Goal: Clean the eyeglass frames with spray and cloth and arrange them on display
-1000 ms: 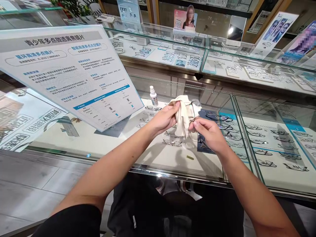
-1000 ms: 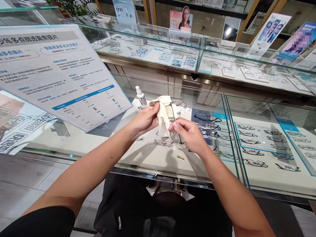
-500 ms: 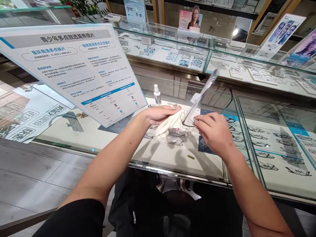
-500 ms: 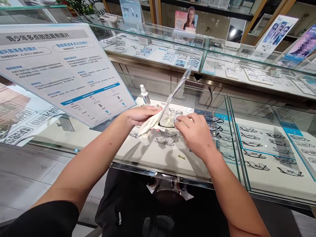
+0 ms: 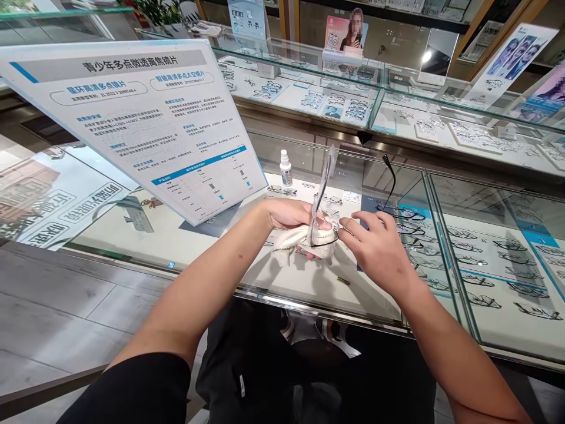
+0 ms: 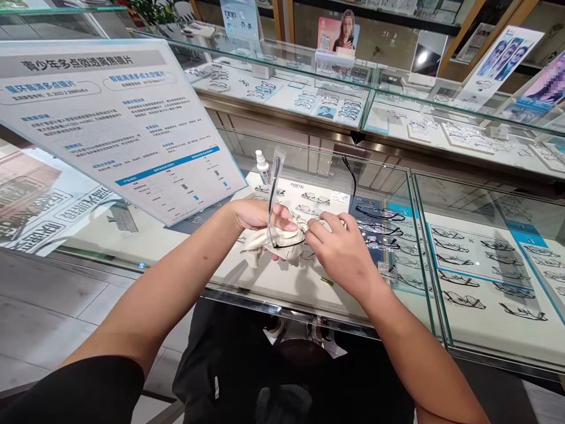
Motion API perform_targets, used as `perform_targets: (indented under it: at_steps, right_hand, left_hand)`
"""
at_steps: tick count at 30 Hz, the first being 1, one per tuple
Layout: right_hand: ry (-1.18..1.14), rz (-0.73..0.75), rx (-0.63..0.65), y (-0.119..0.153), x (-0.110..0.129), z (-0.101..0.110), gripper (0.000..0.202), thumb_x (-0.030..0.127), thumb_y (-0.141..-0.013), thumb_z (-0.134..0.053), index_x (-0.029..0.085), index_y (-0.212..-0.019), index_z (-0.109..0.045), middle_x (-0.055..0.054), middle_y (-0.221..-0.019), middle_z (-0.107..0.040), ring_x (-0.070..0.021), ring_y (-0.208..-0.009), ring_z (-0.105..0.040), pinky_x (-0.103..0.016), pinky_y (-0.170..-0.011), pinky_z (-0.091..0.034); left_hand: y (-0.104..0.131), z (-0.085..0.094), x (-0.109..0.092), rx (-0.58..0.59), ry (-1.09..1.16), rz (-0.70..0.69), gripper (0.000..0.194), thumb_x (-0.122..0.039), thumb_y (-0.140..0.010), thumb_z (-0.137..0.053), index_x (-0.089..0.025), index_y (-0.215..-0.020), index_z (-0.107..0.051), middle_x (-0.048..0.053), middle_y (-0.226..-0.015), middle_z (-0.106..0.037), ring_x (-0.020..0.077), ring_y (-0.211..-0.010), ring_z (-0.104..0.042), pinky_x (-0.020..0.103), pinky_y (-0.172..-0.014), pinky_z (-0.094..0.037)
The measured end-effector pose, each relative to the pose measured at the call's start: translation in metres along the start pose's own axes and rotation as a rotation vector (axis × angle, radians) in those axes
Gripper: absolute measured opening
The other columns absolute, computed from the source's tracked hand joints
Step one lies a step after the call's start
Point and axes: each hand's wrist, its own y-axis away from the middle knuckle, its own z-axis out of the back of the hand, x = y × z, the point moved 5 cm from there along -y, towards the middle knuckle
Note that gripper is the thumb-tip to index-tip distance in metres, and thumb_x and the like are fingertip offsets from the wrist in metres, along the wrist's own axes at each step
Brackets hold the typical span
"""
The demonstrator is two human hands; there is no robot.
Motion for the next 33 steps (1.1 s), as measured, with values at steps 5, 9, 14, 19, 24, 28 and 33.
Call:
perform_targets:
  at_steps: [5,9,14,19,24,28,33]
  right_hand:
    - [0.025,-0.084,-0.127,0.004,-0.004,0.001,0.022,0.008,-0.103,-0.065,0.022,-0.114,-0.079,-0.008,-0.137,-0.081,-0.0301,-0.128,-0.063,-0.047,-0.106,-0.036]
    - [-0.232,-0.382,-0.229,0.012,-0.024,0.0,0.014,0.022,-0.104,-0.068,0.025,-0.111,-0.079,-0.01,-0.124,-0.081,-0.0311,-0.115,-0.066,-0.048,-0.1,-0.044]
    - [-0.975,-0.844,-0.191,0.023,-0.055,-0.036,0.024,0.045,-0.103,-0.069,0.024,-0.103,-0.081,-0.006,-0.099,-0.078,-0.0217,-0.088,-0.065,-0.039,-0.084,-0.051]
    - [-1.448,-1.078,-0.158,0.024,-0.058,-0.067,0.037,0.059,-0.083,-0.089,0.024,-0.095,-0.084,-0.004,-0.099,-0.081,-0.0191,-0.087,-0.066,-0.034,-0.081,-0.052]
    - [-1.641,-1.164,-0.185,0.026,-0.052,-0.078,0.039,0.057,-0.072,-0.098,0.023,-0.084,-0.083,-0.003,-0.092,-0.08,-0.0151,-0.076,-0.06,-0.03,-0.071,-0.049]
    - [-1.7,-1.204,-0.22,0.029,-0.051,-0.085,0.041,0.058,-0.068,-0.1,0.024,-0.081,-0.081,-0.002,-0.085,-0.076,-0.0169,-0.078,-0.062,-0.029,-0.068,-0.05]
    - [-1.73,-1.21,-0.258,0.027,-0.048,-0.086,0.043,0.06,-0.069,-0.099,0.025,-0.081,-0.08,-0.001,-0.082,-0.072,-0.0165,-0.071,-0.059,-0.03,-0.057,-0.051]
  left_hand:
    - [-0.006,0.003,-0.002,-0.085,-0.041,-0.051,0.044,-0.056,-0.069,-0.1,-0.017,-0.07,-0.08,0.01,-0.066,-0.076,0.0249,-0.066,-0.075,0.035,-0.064,-0.063]
    - [-0.009,0.014,-0.008,-0.257,-0.033,-0.225,0.051,-0.066,-0.072,-0.095,-0.016,-0.079,-0.085,0.012,-0.073,-0.079,0.0228,-0.065,-0.072,0.033,-0.061,-0.058]
    - [-0.016,0.021,-0.009,-0.445,-0.007,-0.343,0.048,-0.057,-0.07,-0.099,-0.013,-0.077,-0.082,0.008,-0.069,-0.074,0.015,-0.058,-0.061,0.027,-0.054,-0.047]
    - [-0.026,0.005,-0.01,-0.414,0.003,-0.386,0.038,-0.045,-0.069,-0.1,-0.015,-0.083,-0.083,0.003,-0.073,-0.075,0.0121,-0.064,-0.062,0.022,-0.058,-0.048]
    - [-0.026,-0.005,-0.007,-0.388,0.015,-0.326,0.032,-0.037,-0.074,-0.099,-0.015,-0.088,-0.081,0.002,-0.082,-0.079,0.0125,-0.07,-0.068,0.021,-0.064,-0.053]
    - [-0.03,-0.012,-0.006,-0.316,0.123,-0.339,0.045,-0.037,-0.068,-0.105,-0.013,-0.096,-0.078,0.004,-0.087,-0.081,0.013,-0.074,-0.072,0.022,-0.072,-0.058]
    - [-0.036,-0.02,-0.004,-0.29,0.14,-0.387,0.05,-0.042,-0.072,-0.104,-0.012,-0.101,-0.077,0.007,-0.089,-0.082,0.0127,-0.072,-0.071,0.023,-0.07,-0.056]
